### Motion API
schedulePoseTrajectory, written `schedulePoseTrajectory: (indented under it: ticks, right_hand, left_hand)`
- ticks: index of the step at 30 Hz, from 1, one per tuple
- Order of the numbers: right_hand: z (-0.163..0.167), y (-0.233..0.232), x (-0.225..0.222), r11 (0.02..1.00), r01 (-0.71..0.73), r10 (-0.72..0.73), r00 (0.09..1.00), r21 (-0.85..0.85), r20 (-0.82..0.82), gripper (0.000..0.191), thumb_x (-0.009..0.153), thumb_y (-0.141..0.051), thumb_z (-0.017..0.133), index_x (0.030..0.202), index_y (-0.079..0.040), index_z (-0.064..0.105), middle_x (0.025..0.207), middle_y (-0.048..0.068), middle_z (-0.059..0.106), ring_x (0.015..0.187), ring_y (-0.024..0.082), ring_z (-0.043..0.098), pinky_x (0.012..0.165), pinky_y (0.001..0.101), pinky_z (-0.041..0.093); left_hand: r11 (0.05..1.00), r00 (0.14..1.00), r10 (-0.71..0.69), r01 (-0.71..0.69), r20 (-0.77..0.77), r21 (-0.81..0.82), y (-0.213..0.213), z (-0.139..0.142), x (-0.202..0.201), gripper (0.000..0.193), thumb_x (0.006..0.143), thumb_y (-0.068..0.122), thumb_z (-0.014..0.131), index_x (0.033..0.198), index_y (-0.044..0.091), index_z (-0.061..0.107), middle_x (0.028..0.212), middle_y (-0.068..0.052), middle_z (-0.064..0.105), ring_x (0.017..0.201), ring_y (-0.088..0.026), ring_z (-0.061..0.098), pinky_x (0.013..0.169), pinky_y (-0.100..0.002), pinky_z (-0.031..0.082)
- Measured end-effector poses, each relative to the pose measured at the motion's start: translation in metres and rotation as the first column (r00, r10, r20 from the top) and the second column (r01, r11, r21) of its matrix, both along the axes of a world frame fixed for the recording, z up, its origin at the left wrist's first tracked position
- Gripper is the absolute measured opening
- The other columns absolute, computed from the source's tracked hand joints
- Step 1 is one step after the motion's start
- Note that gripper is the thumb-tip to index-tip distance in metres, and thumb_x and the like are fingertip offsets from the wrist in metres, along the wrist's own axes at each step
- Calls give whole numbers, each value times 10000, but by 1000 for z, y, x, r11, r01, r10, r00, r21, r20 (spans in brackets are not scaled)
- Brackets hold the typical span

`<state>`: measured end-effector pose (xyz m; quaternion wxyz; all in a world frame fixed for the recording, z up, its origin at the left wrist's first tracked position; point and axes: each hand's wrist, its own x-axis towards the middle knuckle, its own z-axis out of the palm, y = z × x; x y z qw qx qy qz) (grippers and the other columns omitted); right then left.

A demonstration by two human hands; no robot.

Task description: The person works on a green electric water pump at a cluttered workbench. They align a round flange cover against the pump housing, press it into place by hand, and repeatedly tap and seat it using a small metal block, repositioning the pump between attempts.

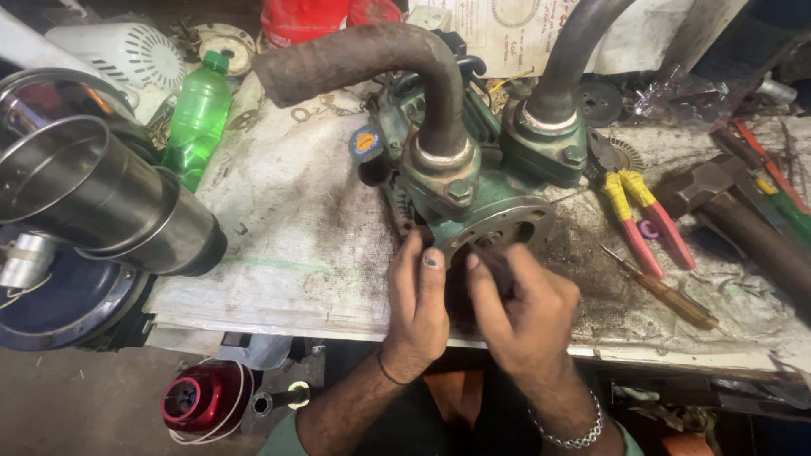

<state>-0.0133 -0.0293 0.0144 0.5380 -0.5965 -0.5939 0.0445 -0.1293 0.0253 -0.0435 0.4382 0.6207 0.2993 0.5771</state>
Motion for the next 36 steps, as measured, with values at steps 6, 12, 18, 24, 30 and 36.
schedulePoseTrajectory:
  ticks: [6, 12, 18, 24, 30, 36]
  right_hand:
    - [-5, -1, -2, 982, 89, -97, 994, 164, 42, 189, 927, -63, 738, 1057, 53, 666, 865, 103, 749, 777, 131, 751, 653, 253, 589]
    - [-12, 2, -7, 961, 91, -144, 971, 261, 192, 249, 884, -25, 778, 1112, 53, 715, 869, 111, 752, 736, 157, 750, 647, 269, 574]
    - [-15, 0, -11, 976, -11, -42, 971, 219, 234, 253, 851, -8, 745, 1098, 37, 717, 898, 131, 745, 765, 186, 742, 681, 284, 577]
    - [-10, -4, -5, 974, 64, -104, 978, 217, 178, 197, 884, -24, 774, 1073, 12, 728, 858, 110, 737, 676, 155, 709, 601, 281, 534]
    - [-14, -2, -9, 973, 60, -112, 967, 224, 227, 225, 861, -43, 775, 1072, 25, 739, 789, 110, 719, 624, 147, 685, 576, 289, 523]
    - [-15, 2, -8, 980, 84, -110, 984, 181, 141, 201, 872, -44, 775, 1054, 31, 733, 729, 88, 702, 605, 118, 680, 543, 277, 513]
  left_hand:
    - [1000, 1000, 9, -9, -8, 16, -1, 4, 0, 399, 1102, 270, 434, 1238, -82, 566, 1085, -182, 663, 979, -264, 628, 860, -394, 513]
    - [998, 999, 30, -29, -25, 51, -1, 8, -1, 387, 1107, 281, 436, 1214, -66, 567, 1067, -194, 650, 966, -277, 617, 858, -403, 502]
    - [1000, 1000, 8, -7, -23, 9, 1, -6, -2, 383, 1106, 292, 439, 1184, -57, 578, 1044, -203, 652, 968, -291, 633, 865, -408, 513]
    - [986, 986, 139, -129, -94, 109, 1, -32, 2, 501, 1134, 279, 432, 1422, -131, 460, 1378, -277, 567, 1260, -357, 567, 1087, -436, 449]
    - [986, 990, 128, -119, -68, 115, 1, -27, 3, 484, 1133, 269, 433, 1405, -130, 469, 1354, -273, 577, 1239, -354, 575, 1076, -435, 459]
    - [999, 999, 20, -19, -27, 27, -3, -6, -2, 430, 1110, 259, 426, 1311, -101, 547, 1203, -234, 663, 1097, -327, 643, 969, -418, 509]
